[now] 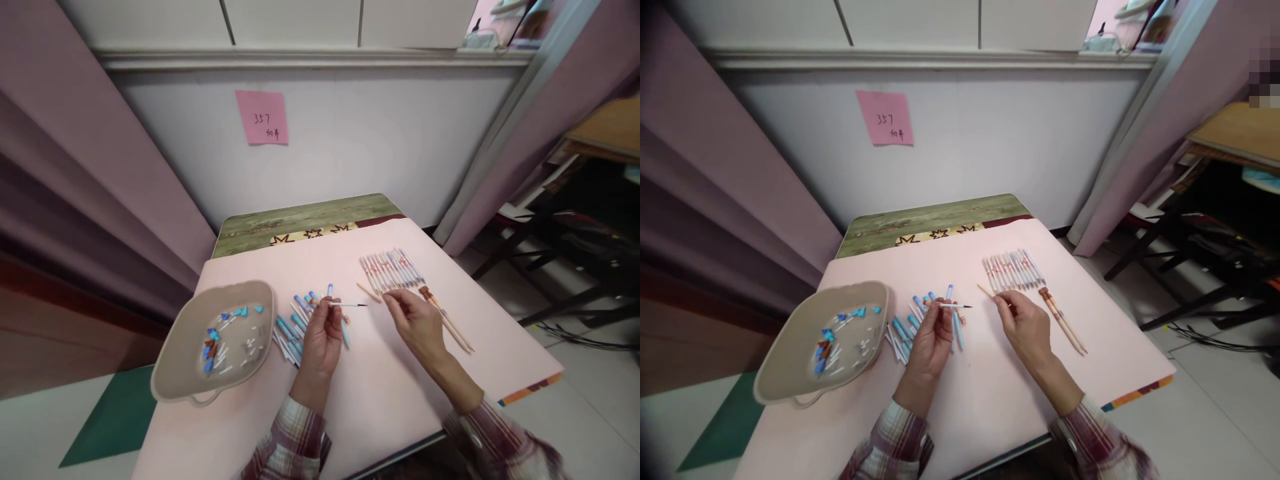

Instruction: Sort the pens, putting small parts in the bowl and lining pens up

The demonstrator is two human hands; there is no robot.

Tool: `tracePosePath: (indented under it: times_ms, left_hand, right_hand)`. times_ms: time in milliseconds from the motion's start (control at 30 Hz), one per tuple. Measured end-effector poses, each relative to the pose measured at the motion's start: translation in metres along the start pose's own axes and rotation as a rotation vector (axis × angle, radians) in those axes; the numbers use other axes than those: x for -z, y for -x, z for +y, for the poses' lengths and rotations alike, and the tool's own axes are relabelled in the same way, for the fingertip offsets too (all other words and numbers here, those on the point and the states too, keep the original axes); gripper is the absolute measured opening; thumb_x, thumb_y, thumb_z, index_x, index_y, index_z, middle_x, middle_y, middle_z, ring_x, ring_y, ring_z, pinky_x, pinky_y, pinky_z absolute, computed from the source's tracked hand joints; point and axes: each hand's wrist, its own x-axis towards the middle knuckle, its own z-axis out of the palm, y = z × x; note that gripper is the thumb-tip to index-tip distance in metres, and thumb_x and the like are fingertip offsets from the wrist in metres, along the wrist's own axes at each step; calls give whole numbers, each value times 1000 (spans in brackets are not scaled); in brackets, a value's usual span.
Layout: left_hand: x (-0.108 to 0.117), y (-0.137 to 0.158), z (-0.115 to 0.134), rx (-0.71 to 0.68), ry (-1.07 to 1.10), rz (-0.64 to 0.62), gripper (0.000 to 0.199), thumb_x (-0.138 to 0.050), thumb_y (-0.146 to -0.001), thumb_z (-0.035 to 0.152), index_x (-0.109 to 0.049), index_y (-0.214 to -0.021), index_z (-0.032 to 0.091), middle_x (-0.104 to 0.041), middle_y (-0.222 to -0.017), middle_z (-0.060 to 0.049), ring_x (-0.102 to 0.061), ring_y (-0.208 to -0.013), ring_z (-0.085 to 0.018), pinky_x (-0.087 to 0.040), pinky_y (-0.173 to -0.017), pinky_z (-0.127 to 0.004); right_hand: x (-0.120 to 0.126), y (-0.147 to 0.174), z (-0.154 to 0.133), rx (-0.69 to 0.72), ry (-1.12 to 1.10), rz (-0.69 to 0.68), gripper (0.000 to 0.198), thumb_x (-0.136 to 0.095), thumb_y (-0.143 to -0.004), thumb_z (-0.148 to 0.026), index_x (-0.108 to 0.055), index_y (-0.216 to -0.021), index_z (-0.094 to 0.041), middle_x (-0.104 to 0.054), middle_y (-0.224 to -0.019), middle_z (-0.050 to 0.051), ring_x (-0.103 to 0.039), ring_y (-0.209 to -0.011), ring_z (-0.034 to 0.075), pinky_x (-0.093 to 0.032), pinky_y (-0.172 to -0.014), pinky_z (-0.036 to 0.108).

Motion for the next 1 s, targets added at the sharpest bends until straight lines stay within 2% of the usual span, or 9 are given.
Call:
tracePosePath:
  times_ms: [100, 267, 400, 467, 567, 667, 733, 867, 1000]
  left_hand:
    - [0, -5, 8, 24, 76, 56, 23, -48, -93, 8, -67, -80, 9, -71, -77, -6, -68, -67, -7, -56, -62, -11]
    - [3, -5, 7, 62, 80, -12, 27, -43, -96, 13, -67, -85, 8, -71, -79, -8, -66, -61, -6, -55, -54, -11]
    - [6, -5, 4, 54, 61, -25, 22, -48, -94, 14, -68, -85, 9, -71, -82, -9, -64, -59, -6, -54, -53, -11]
    - [6, -6, 4, 51, 58, -30, 19, -51, -93, 15, -68, -84, 9, -71, -82, -9, -64, -60, -6, -54, -53, -11]
    - [6, -7, 6, 5, 53, -22, 16, -54, -91, 14, -67, -84, 9, -71, -82, -8, -64, -61, -6, -54, -54, -12]
    - [4, -7, 9, -80, 45, 22, 15, -53, -91, 11, -66, -85, 8, -70, -83, -8, -64, -61, -6, -55, -56, -13]
    - [3, -8, 10, -119, 46, 44, 14, -53, -90, 9, -66, -85, 9, -70, -82, -8, -64, -63, -7, -55, -56, -14]
    - [2, -7, 9, -149, 34, 50, 12, -54, -89, 9, -65, -85, 10, -70, -80, -6, -65, -63, -7, -55, -56, -14]
    - [1, -6, 8, -124, 3, 57, 13, -54, -89, 7, -65, -83, 8, -71, -81, -9, -65, -61, -7, -56, -57, -14]
  right_hand:
    - [-21, -8, 17, 16, 232, -121, 21, -52, -91, -33, -70, -93, -24, -71, -90, 1, -65, -71, 15, -40, -59, 24]
    - [-55, -22, 20, 30, 493, -294, 23, -47, -94, -34, -67, -100, -24, -67, -95, 4, -62, -73, 15, -31, -55, 24]
    - [-61, -32, 13, 37, 559, -295, 22, -48, -93, -29, -68, -88, -19, -66, -87, 6, -60, -71, 16, -31, -56, 25]
    - [-54, -30, 7, 66, 488, -227, 20, -50, -90, -26, -68, -84, -19, -66, -87, 7, -61, -76, 18, -34, -59, 26]
    - [-29, -17, -3, 63, 207, -109, 14, -56, -87, -29, -66, -90, -21, -67, -97, 5, -61, -81, 18, -39, -63, 25]
    - [-1, 1, -11, -62, -125, -168, 14, -58, -85, -34, -63, -88, -21, -62, -69, -1, -55, -58, 13, -40, -54, 23]
    - [12, 10, -14, -109, -255, -182, 16, -60, -84, -36, -64, -86, -21, -61, -65, -2, -52, -54, 12, -39, -51, 23]
    - [21, 14, -18, -139, -337, -152, 18, -64, -81, -36, -69, -88, -20, -67, -74, 1, -57, -59, 14, -41, -50, 23]
    - [20, 12, -22, -144, -339, -114, 20, -65, -80, -36, -70, -90, -19, -67, -71, 2, -57, -59, 14, -40, -47, 22]
